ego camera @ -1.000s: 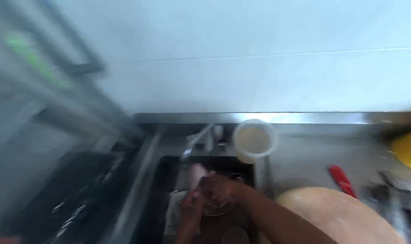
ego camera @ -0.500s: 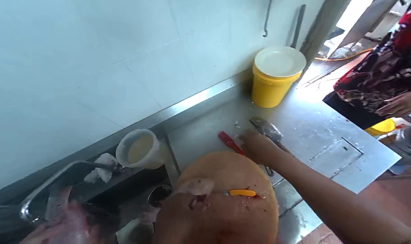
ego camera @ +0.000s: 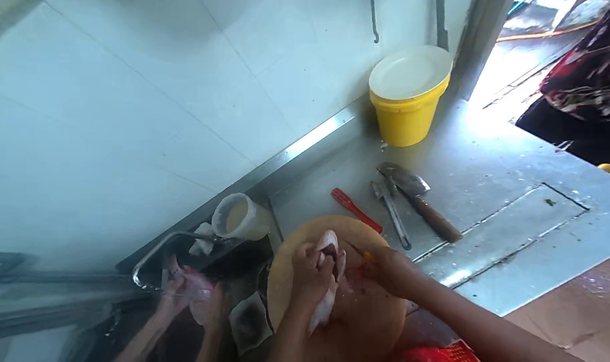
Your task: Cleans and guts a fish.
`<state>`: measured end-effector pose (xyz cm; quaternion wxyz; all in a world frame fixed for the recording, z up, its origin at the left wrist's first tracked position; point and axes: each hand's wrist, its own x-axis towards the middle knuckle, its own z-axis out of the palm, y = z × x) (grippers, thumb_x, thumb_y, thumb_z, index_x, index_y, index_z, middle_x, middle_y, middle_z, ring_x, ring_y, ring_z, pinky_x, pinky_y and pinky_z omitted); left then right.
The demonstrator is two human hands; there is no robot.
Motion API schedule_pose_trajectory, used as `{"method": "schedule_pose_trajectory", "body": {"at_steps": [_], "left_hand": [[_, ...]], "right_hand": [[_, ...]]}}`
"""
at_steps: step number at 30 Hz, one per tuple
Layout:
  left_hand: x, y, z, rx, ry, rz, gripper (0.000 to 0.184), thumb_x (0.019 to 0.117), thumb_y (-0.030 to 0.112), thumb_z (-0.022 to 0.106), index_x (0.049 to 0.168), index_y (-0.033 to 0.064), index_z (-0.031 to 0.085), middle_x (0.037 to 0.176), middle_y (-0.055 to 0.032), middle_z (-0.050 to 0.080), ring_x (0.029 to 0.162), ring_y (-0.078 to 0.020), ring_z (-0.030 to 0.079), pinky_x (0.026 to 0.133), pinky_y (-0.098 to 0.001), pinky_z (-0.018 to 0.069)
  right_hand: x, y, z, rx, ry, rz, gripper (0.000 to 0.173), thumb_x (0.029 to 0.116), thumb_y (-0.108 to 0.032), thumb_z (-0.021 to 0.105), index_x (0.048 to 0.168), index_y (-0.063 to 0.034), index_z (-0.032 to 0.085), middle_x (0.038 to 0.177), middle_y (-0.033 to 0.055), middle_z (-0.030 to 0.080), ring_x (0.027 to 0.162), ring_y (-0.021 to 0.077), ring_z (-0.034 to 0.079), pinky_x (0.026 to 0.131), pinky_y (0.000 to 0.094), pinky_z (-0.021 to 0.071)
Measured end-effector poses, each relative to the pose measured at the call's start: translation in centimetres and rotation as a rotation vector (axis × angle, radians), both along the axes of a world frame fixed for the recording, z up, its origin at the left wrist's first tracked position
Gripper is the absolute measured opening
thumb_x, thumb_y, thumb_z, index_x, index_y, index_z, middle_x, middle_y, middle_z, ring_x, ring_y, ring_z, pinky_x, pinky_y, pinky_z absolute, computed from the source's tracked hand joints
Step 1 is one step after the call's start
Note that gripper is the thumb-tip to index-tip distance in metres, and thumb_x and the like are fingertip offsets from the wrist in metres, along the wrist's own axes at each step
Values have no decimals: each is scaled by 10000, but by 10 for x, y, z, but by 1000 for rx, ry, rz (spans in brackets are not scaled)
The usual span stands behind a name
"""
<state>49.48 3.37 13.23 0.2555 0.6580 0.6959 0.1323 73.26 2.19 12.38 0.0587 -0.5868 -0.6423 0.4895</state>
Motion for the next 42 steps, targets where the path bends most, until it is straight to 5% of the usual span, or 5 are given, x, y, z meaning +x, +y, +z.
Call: {"method": "schedule_pose_trajectory", "body": {"at_steps": [3, 7, 25, 30, 42], "left_hand": [[-10, -1, -40, 259, -275, 91, 273, 957, 308, 582, 926, 110, 767, 1338, -120, 563, 1262, -259, 521, 1051, -468, 471], [-8, -5, -51, 394, -308, 74, 291, 959, 291, 548, 799, 121, 721, 1305, -107, 562, 1251, -242, 515, 1037, -436, 480], [-12, -1, -53, 411, -298, 120, 241, 968, 260, 553, 889, 79, 692, 1365, -151, 548, 1274, -264, 535, 1057, -458, 494], [-20, 8, -66, 561, -389, 122, 305, 957, 300, 552, 755, 127, 701, 1280, -112, 591, 1238, -248, 537, 1034, -420, 496], [-26, 9, -70, 542, -380, 101, 401, 1010, 426, 478, 883, 123, 708, 1338, -116, 547, 1273, -245, 511, 1067, -446, 474]], "right_hand": [[32, -30, -2, -73, 164, -132, 324, 1078, -331, 441, 1178, -91, 634, 946, 126, 661, 869, 274, 667, 796, 512, 554], [21, -82, 7, -100, 390, -139, 419, 1110, -398, 400, 1478, -249, 536, 918, 87, 672, 702, 209, 646, 678, 439, 583], [-39, -47, 12, 4, 108, 77, 399, 1090, -258, 447, 1452, -299, 608, 1120, 111, 743, 955, 287, 727, 882, 561, 583], [-19, -56, 31, -64, 149, 226, 383, 1090, -218, 451, 1398, -111, 651, 1037, 228, 735, 905, 393, 716, 841, 627, 552], [-46, -62, 29, -166, -62, 220, 430, 1094, -300, 419, 1506, -296, 543, 1054, 158, 735, 974, 347, 718, 884, 588, 563]]}}
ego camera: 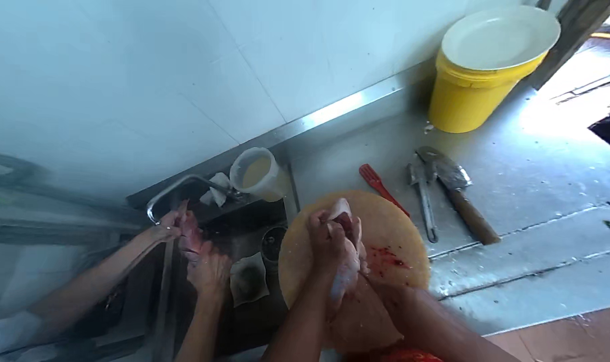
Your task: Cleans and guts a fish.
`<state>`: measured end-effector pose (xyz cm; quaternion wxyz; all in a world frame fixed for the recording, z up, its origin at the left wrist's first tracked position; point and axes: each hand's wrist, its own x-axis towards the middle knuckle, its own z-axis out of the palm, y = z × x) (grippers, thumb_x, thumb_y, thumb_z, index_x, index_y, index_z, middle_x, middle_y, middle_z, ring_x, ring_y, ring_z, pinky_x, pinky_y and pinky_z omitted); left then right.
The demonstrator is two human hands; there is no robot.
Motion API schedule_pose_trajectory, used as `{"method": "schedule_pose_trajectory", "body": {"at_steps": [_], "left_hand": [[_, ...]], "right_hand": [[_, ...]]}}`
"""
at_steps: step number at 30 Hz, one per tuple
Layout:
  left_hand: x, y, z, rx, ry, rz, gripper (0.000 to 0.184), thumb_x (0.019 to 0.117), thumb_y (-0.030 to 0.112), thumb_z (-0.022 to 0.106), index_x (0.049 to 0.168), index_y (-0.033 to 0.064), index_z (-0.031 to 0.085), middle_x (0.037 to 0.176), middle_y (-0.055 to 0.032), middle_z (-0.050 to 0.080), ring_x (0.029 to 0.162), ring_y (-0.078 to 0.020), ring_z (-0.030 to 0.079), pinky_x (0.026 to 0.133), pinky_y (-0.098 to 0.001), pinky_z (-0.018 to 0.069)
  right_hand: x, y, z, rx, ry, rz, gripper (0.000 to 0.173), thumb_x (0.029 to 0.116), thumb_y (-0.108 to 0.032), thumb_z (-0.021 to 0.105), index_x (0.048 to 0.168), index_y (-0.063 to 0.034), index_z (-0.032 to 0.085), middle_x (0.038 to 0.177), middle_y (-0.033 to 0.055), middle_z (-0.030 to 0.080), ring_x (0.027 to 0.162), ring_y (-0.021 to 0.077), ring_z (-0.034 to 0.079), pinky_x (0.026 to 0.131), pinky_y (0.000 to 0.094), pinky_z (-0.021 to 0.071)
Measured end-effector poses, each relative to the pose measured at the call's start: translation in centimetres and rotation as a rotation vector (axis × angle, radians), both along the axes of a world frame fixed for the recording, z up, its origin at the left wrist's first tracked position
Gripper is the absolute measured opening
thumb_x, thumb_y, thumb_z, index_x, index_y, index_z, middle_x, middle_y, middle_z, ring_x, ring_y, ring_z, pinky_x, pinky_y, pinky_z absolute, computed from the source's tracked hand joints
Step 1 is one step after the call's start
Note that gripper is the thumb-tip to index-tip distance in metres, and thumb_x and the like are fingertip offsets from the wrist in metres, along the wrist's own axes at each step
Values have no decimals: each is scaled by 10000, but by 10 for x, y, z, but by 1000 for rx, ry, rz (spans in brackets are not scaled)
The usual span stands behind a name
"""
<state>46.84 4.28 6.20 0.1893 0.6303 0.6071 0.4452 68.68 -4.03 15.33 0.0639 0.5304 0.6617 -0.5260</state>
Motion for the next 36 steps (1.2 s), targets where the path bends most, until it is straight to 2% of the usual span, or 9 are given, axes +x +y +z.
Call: {"method": "schedule_pose_trajectory", "body": {"at_steps": [6, 8, 10, 13, 16, 21, 24, 30, 36], "left_hand": [[10, -5, 12, -115, -57, 47, 254, 955, 281, 588, 824, 101, 710, 1362, -125, 545, 1285, -256, 512, 1049, -446, 491], [11, -7, 38, -330, -27, 100, 209, 906, 300, 706, 950, 99, 742, 1412, -114, 524, 1317, -244, 505, 1052, -442, 501], [12, -5, 70, -532, 130, 118, 423, 858, 375, 745, 1178, 101, 707, 1417, -139, 494, 1288, -261, 518, 1028, -441, 516], [19, -5, 107, -773, 406, 59, 452, 954, 340, 609, 1309, 61, 629, 1342, -171, 565, 1221, -298, 586, 1016, -476, 518], [27, -1, 116, -876, 530, 33, 473, 1029, 355, 483, 1403, 70, 530, 1251, -149, 662, 1164, -293, 656, 981, -502, 543], [13, -3, 103, -844, 502, 65, 488, 1054, 361, 415, 1421, 43, 473, 1152, -151, 690, 1083, -284, 691, 941, -487, 559], [8, -9, 93, -722, 487, 32, 486, 1038, 346, 414, 1396, 28, 494, 1113, -145, 693, 1056, -266, 694, 926, -463, 564], [15, -16, 86, -661, 470, -56, 479, 1034, 339, 426, 1380, 18, 508, 1096, -148, 691, 1058, -267, 686, 938, -456, 553], [4, -24, 77, -623, 447, -113, 489, 1020, 286, 503, 1429, 19, 500, 1173, -178, 693, 1114, -297, 678, 986, -500, 539]], "right_hand": [[27, -18, -3, 7, 76, -11, 383, 1091, -316, 453, 1397, -193, 647, 1031, 174, 744, 939, 361, 726, 867, 607, 564], [38, -20, -2, 83, 201, -58, 390, 1086, -274, 474, 1408, -135, 644, 1005, 200, 749, 880, 370, 733, 833, 610, 573], [43, -14, -2, 161, 285, -137, 429, 1089, -266, 453, 1479, -142, 580, 921, 197, 738, 759, 347, 719, 743, 588, 586], [33, -1, 2, 191, 314, -189, 467, 1086, -231, 427, 1542, -161, 501, 889, 155, 729, 697, 295, 708, 679, 537, 607], [9, 21, 7, 230, 245, -169, 473, 1077, -224, 427, 1543, -203, 506, 962, 154, 724, 777, 310, 699, 745, 559, 583], [-4, 41, 27, 214, 134, -56, 391, 1097, -259, 418, 1424, -134, 592, 948, 167, 711, 831, 340, 700, 787, 570, 568], [7, 36, 45, 254, 87, -6, 450, 1087, -236, 422, 1521, -201, 535, 999, 193, 740, 867, 385, 722, 800, 617, 565], [-19, 59, -2, 184, 85, 66, 470, 1102, -262, 396, 1565, -240, 472, 1164, 169, 722, 1023, 356, 715, 925, 600, 555], [5, 48, 9, -123, 213, 307, 390, 1101, -270, 457, 1458, -209, 602, 1089, 173, 713, 856, 316, 699, 817, 564, 570]]}}
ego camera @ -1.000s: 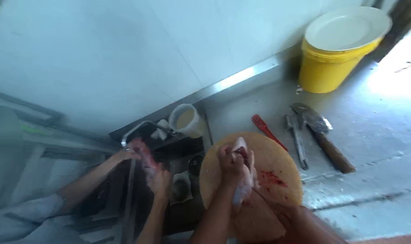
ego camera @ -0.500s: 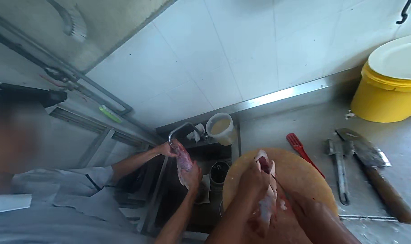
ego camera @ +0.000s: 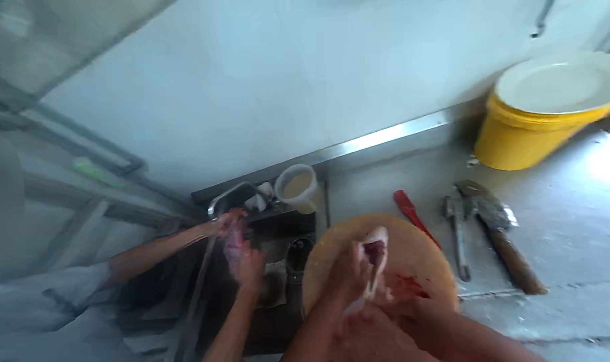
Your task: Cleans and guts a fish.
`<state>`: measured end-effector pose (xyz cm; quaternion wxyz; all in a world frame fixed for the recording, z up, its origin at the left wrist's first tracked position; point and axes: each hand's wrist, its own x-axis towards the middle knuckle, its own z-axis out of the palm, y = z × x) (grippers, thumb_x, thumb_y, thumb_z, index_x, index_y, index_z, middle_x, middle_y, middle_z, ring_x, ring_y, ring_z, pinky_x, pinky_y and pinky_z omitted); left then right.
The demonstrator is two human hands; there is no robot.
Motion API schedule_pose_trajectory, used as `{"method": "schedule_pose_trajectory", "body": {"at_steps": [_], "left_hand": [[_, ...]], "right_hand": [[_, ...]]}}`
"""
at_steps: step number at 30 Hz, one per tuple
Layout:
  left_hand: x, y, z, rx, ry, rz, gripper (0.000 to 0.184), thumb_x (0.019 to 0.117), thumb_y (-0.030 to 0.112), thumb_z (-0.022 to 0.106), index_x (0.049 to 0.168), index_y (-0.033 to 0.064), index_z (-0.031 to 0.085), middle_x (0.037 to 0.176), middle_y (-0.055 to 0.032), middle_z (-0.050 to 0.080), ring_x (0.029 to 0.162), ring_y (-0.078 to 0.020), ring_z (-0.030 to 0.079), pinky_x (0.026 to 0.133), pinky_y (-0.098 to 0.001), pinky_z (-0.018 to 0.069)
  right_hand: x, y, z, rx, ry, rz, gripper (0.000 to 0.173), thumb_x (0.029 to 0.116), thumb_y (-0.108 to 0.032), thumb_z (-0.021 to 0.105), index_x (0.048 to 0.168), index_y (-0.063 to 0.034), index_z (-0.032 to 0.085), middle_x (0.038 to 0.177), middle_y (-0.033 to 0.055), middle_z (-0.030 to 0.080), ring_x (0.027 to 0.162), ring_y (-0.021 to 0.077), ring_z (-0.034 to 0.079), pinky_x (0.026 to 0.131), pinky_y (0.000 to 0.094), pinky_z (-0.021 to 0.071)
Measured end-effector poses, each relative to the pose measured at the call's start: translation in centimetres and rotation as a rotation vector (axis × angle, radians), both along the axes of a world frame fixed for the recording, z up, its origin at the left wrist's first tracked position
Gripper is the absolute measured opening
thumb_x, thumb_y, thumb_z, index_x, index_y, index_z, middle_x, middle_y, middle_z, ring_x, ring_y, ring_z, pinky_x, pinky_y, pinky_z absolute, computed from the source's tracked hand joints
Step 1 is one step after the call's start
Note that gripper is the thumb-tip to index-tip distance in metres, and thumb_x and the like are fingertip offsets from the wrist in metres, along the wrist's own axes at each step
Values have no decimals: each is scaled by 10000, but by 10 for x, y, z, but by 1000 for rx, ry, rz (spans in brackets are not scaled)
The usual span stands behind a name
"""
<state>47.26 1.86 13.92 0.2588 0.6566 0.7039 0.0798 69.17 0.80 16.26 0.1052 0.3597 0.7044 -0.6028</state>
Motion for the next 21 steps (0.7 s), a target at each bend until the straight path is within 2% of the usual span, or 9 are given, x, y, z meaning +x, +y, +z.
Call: {"method": "schedule_pose_trajectory", "body": {"at_steps": [2, 4, 5, 8, 10, 11, 14, 17, 21], "left_hand": [[0, -4, -11, 50, -38, -10, 513, 998, 279, 501, 1428, 0, 486, 1176, -184, 687, 1105, -298, 679, 974, -500, 547], [-3, -6, -18, 100, -58, 19, 522, 998, 287, 485, 1430, -6, 479, 1168, -181, 687, 1084, -292, 683, 953, -501, 556], [-4, -6, -19, 116, -62, 32, 517, 1006, 288, 475, 1431, -6, 478, 1152, -178, 691, 1067, -286, 689, 939, -497, 561], [-6, -4, -23, 166, -71, 32, 476, 1011, 287, 449, 1381, -6, 506, 1074, -157, 700, 990, -259, 701, 881, -482, 580], [-4, -3, -23, 167, -69, 23, 467, 1008, 300, 446, 1363, 3, 514, 1062, -145, 694, 983, -249, 695, 876, -476, 578], [-2, -1, -23, 162, -64, 26, 477, 1008, 312, 449, 1370, 8, 513, 1066, -143, 696, 987, -247, 696, 880, -478, 578], [4, 4, -23, 172, -56, 84, 474, 1000, 327, 459, 1361, 26, 521, 1015, -133, 697, 939, -255, 699, 837, -490, 583], [3, 1, -30, 190, -85, 114, 480, 995, 339, 447, 1339, 13, 523, 969, -132, 687, 900, -254, 692, 807, -491, 582], [0, 1, -34, 238, -128, 84, 475, 985, 329, 448, 1305, -10, 536, 945, -132, 679, 866, -242, 687, 787, -471, 586]], "right_hand": [[13, -7, 1, 1, -9, 27, 369, 1088, -269, 483, 1423, -234, 634, 1060, 163, 722, 846, 311, 699, 798, 567, 569], [16, -6, 12, 87, -33, -71, 407, 1099, -275, 443, 1484, -251, 573, 1164, 162, 715, 1016, 337, 706, 914, 599, 555], [16, -2, 18, 129, -40, -144, 414, 1103, -273, 424, 1493, -239, 560, 1166, 163, 712, 1037, 342, 701, 927, 597, 550], [7, 11, 29, 176, -48, -282, 373, 1102, -258, 405, 1418, -176, 583, 1043, 150, 695, 928, 316, 690, 844, 556, 562], [-12, 14, 20, 169, -70, -296, 424, 1087, -214, 425, 1497, -167, 524, 1133, 171, 702, 1021, 345, 699, 901, 582, 560], [-24, 14, 10, 172, -82, -308, 435, 1071, -183, 449, 1500, -148, 509, 1188, 192, 695, 1081, 376, 693, 929, 611, 554], [-53, 18, -14, 200, -103, -371, 406, 1040, -169, 503, 1444, -137, 531, 1207, 201, 687, 1105, 408, 688, 912, 641, 561], [-44, 22, -8, 156, -87, -289, 377, 1053, -160, 489, 1420, -93, 542, 1223, 221, 670, 1135, 412, 668, 938, 637, 545], [-19, 22, 11, 129, -137, -80, 301, 1032, -146, 517, 1279, -1, 610, 1126, 256, 669, 1056, 434, 672, 871, 657, 540]]}}
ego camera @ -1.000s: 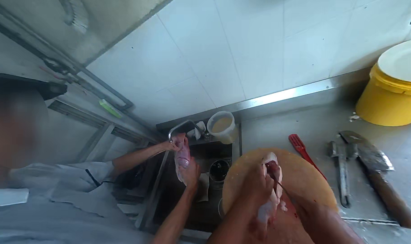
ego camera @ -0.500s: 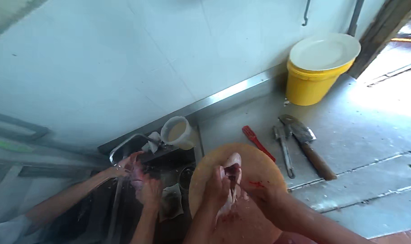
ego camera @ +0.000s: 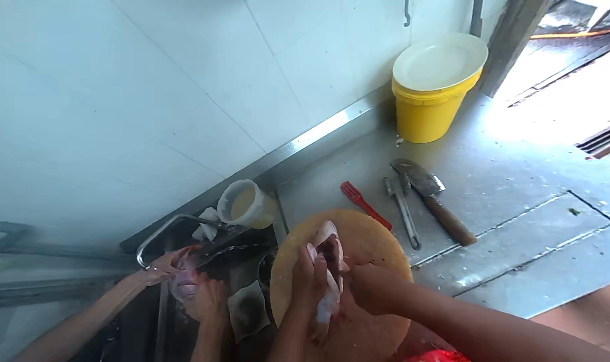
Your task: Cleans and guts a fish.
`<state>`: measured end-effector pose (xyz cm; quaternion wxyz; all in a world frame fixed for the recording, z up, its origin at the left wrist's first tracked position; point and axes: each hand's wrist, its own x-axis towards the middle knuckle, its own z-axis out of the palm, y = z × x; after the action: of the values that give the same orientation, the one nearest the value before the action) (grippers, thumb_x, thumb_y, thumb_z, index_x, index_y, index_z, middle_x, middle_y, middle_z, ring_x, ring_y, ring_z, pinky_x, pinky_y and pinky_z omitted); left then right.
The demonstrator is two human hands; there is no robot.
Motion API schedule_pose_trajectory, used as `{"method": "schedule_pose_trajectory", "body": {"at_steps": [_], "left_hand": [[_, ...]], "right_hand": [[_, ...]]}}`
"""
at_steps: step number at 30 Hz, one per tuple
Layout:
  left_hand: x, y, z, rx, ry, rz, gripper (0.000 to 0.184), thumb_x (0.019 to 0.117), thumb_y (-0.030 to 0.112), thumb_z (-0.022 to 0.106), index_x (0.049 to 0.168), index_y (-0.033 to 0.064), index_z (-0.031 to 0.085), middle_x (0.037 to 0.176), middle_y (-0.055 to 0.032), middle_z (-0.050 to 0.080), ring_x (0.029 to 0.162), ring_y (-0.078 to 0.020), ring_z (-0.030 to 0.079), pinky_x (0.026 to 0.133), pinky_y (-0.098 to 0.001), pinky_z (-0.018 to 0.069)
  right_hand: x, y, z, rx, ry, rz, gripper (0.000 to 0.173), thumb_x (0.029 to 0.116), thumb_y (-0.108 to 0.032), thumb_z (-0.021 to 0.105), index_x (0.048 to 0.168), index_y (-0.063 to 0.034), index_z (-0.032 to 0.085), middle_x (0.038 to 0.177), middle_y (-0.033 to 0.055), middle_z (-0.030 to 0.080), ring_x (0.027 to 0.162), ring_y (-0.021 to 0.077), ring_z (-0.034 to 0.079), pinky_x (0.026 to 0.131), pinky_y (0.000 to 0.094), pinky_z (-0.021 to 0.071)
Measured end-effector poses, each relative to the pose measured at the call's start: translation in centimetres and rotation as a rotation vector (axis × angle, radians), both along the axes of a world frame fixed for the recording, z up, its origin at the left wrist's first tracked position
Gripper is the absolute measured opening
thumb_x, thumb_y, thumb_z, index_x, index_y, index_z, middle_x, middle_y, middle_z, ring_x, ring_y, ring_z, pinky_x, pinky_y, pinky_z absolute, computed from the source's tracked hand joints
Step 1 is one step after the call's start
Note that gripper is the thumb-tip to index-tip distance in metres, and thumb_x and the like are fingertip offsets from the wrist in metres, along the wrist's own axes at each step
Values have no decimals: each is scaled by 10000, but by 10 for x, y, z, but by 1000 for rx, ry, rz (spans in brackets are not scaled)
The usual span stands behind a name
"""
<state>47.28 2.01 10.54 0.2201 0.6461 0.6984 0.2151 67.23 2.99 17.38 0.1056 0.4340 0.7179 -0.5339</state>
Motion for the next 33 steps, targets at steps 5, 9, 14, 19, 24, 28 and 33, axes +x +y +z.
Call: {"method": "schedule_pose_trajectory", "body": {"at_steps": [5, 9, 14, 19, 24, 28, 33], "left_hand": [[-3, -2, -4, 47, -31, -24, 522, 987, 357, 426, 1331, -26, 515, 963, -121, 681, 857, -194, 686, 772, -425, 596], [-1, -2, -3, 20, -37, -7, 484, 984, 325, 447, 1324, -12, 517, 952, -126, 679, 853, -213, 687, 763, -443, 592], [-10, 1, -8, 67, -47, -32, 540, 989, 353, 424, 1336, -52, 508, 975, -130, 680, 869, -194, 686, 777, -419, 595], [-7, 4, -5, 45, -64, -11, 548, 984, 365, 415, 1347, -34, 512, 1006, -142, 684, 900, -208, 687, 792, -433, 592], [-15, 1, -10, 54, -85, -40, 550, 1009, 354, 421, 1375, -51, 489, 1063, -153, 682, 963, -199, 685, 855, -424, 592], [-16, 2, -12, 73, -78, -31, 599, 995, 403, 411, 1380, -49, 495, 1072, -151, 688, 972, -200, 687, 858, -430, 590], [-11, -1, -6, 13, -94, -3, 560, 990, 366, 441, 1379, -35, 485, 1080, -143, 684, 971, -208, 688, 854, -437, 593]], "right_hand": [[16, -9, 12, -22, 15, 62, 275, 1048, -193, 512, 1211, -11, 639, 1049, 244, 673, 961, 426, 683, 794, 650, 550], [5, 6, 6, 65, 121, -211, 342, 1083, -198, 456, 1370, -76, 595, 1194, 214, 677, 1109, 381, 674, 943, 608, 538], [-10, -7, -9, -45, 56, -45, 275, 1015, -151, 560, 1227, 15, 614, 1077, 266, 672, 1006, 452, 680, 832, 678, 543], [20, 22, 9, -4, 81, -12, 306, 1079, -217, 481, 1275, -51, 645, 993, 217, 676, 818, 362, 679, 710, 580, 561], [-5, -4, -2, 12, 69, -74, 351, 1024, -176, 559, 1330, -4, 570, 1127, 274, 672, 1043, 462, 676, 871, 683, 539], [11, 1, 6, 1, 65, -2, 291, 1052, -224, 525, 1220, -31, 663, 1059, 237, 694, 995, 424, 688, 844, 666, 540], [-22, 1, -7, 52, -6, -175, 471, 1049, -175, 495, 1516, -131, 450, 1156, 254, 688, 1061, 467, 688, 873, 691, 548]]}}
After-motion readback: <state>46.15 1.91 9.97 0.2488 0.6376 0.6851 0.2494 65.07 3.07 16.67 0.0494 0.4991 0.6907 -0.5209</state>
